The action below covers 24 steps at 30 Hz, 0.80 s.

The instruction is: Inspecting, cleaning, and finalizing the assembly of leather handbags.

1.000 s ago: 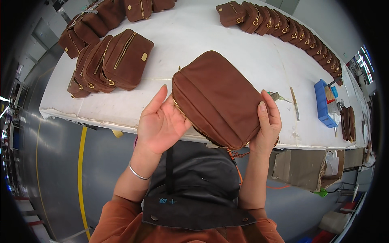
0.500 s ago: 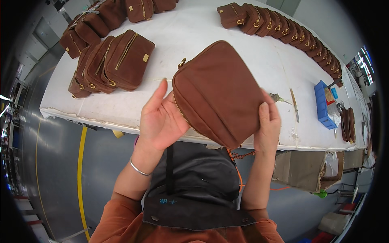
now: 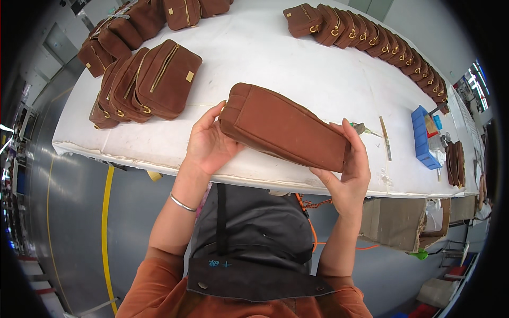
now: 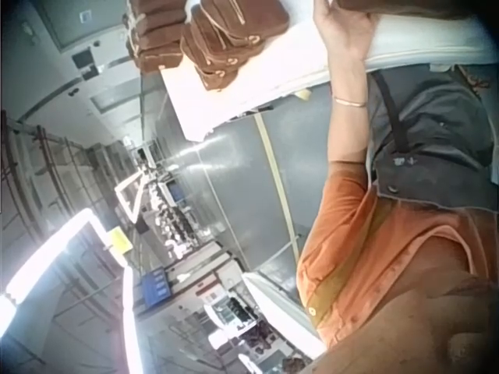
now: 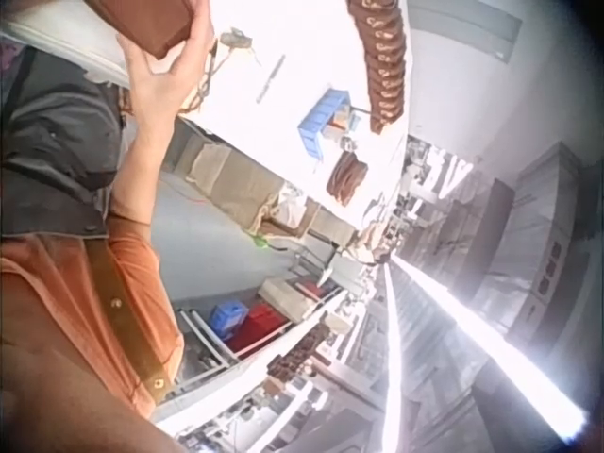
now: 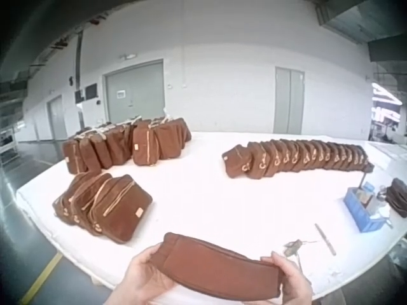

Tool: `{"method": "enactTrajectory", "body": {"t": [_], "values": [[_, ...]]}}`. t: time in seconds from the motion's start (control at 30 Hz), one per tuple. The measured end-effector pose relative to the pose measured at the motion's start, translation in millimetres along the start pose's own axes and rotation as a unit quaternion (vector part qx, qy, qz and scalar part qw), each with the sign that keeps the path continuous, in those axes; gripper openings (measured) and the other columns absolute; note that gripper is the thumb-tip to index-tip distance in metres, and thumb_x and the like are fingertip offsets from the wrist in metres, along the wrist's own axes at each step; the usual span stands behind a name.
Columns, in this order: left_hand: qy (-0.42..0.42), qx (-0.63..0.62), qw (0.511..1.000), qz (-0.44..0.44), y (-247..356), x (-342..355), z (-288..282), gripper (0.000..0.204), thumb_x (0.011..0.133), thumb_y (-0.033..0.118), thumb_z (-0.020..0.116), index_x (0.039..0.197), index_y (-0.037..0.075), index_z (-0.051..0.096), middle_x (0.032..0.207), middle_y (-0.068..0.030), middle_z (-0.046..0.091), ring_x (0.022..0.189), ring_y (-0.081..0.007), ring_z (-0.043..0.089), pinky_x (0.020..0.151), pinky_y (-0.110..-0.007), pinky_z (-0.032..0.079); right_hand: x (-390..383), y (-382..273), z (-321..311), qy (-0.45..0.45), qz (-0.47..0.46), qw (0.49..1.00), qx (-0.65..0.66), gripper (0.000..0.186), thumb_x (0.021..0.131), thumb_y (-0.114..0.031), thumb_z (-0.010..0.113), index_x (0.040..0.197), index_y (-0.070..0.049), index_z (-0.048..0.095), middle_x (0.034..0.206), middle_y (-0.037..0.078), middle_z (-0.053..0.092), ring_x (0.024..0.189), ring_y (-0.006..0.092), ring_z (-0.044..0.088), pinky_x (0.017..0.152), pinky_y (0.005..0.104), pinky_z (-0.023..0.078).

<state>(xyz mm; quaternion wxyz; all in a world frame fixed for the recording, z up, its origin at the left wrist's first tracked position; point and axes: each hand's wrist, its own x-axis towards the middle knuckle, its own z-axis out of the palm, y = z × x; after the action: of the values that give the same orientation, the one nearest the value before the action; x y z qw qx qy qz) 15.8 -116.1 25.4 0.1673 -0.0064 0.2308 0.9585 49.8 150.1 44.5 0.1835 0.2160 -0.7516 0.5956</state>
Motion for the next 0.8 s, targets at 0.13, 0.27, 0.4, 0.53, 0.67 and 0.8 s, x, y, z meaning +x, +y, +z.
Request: {"method": "enactTrajectory", "body": {"t": [0.13, 0.27, 0.4, 0.53, 0.67, 0.8], "values": [[-0.056, -0.02, 0.998, 0.006, 3, 0, -11, 0.038, 0.099, 0.029, 0.04, 0.122, 0.007, 0.061, 0.127, -0.0077, 0.062, 0.12, -0.0223, 0.054, 0.107, -0.042, 0.034, -2, 0, 4, 0.014, 0.011, 1.0, 0.01, 0.082, 0.064, -0.004, 0.084, 0.137, 0.0, 0.047, 0.125, 0.014, 0.058, 0.11, 0.0227, 0.058, 0.092, 0.0324, 0.046], [-0.026, -0.025, 0.999, 0.016, 1, -3, -12, 0.041, 0.1, 0.029, 0.036, 0.127, 0.007, 0.057, 0.13, -0.0084, 0.06, 0.121, -0.024, 0.053, 0.107, -0.043, 0.035, -1, -2, 9, 0.015, -0.013, 1.0, -0.009, 0.079, 0.063, -0.004, 0.084, 0.135, -0.002, 0.051, 0.129, 0.013, 0.056, 0.113, 0.0223, 0.056, 0.092, 0.0312, 0.046], [0.016, -0.001, 1.0, 0.023, -1, -2, -9, 0.043, 0.101, 0.03, 0.031, 0.129, 0.008, 0.056, 0.13, -0.0086, 0.06, 0.123, -0.0242, 0.052, 0.106, -0.044, 0.036, 1, -4, 11, 0.034, -0.058, 0.998, 0.003, 0.057, 0.064, -0.002, 0.082, 0.119, -0.006, 0.065, 0.133, 0.016, 0.051, 0.119, 0.0251, 0.052, 0.097, 0.0346, 0.044], [0.023, 0.008, 0.999, 0.026, -2, -2, -9, 0.044, 0.101, 0.03, 0.03, 0.129, 0.008, 0.056, 0.13, -0.0082, 0.06, 0.122, -0.024, 0.052, 0.106, -0.044, 0.036, 3, -4, 18, 0.056, -0.096, 0.994, -0.022, 0.035, 0.067, -0.001, 0.08, 0.101, -0.007, 0.074, 0.134, 0.02, 0.051, 0.123, 0.0294, 0.05, 0.102, 0.0381, 0.041], [0.029, 0.003, 0.999, 0.023, -1, -4, -11, 0.041, 0.101, 0.03, 0.034, 0.129, 0.009, 0.056, 0.129, -0.0076, 0.06, 0.121, -0.023, 0.053, 0.107, -0.042, 0.036, 5, -4, 26, 0.081, -0.122, 0.988, -0.039, 0.02, 0.074, -0.001, 0.076, 0.093, -0.005, 0.073, 0.133, 0.021, 0.053, 0.123, 0.0285, 0.05, 0.102, 0.0373, 0.039], [-0.001, -0.015, 1.0, 0.011, -1, -7, -6, 0.038, 0.102, 0.029, 0.04, 0.129, 0.008, 0.055, 0.128, -0.0067, 0.06, 0.121, -0.0214, 0.053, 0.107, -0.04, 0.035, 6, -4, 23, 0.109, -0.03, 0.994, 0.01, 0.006, 0.089, -0.002, 0.06, 0.088, -0.001, 0.066, 0.133, 0.018, 0.054, 0.122, 0.0223, 0.05, 0.1, 0.0323, 0.038]]}}
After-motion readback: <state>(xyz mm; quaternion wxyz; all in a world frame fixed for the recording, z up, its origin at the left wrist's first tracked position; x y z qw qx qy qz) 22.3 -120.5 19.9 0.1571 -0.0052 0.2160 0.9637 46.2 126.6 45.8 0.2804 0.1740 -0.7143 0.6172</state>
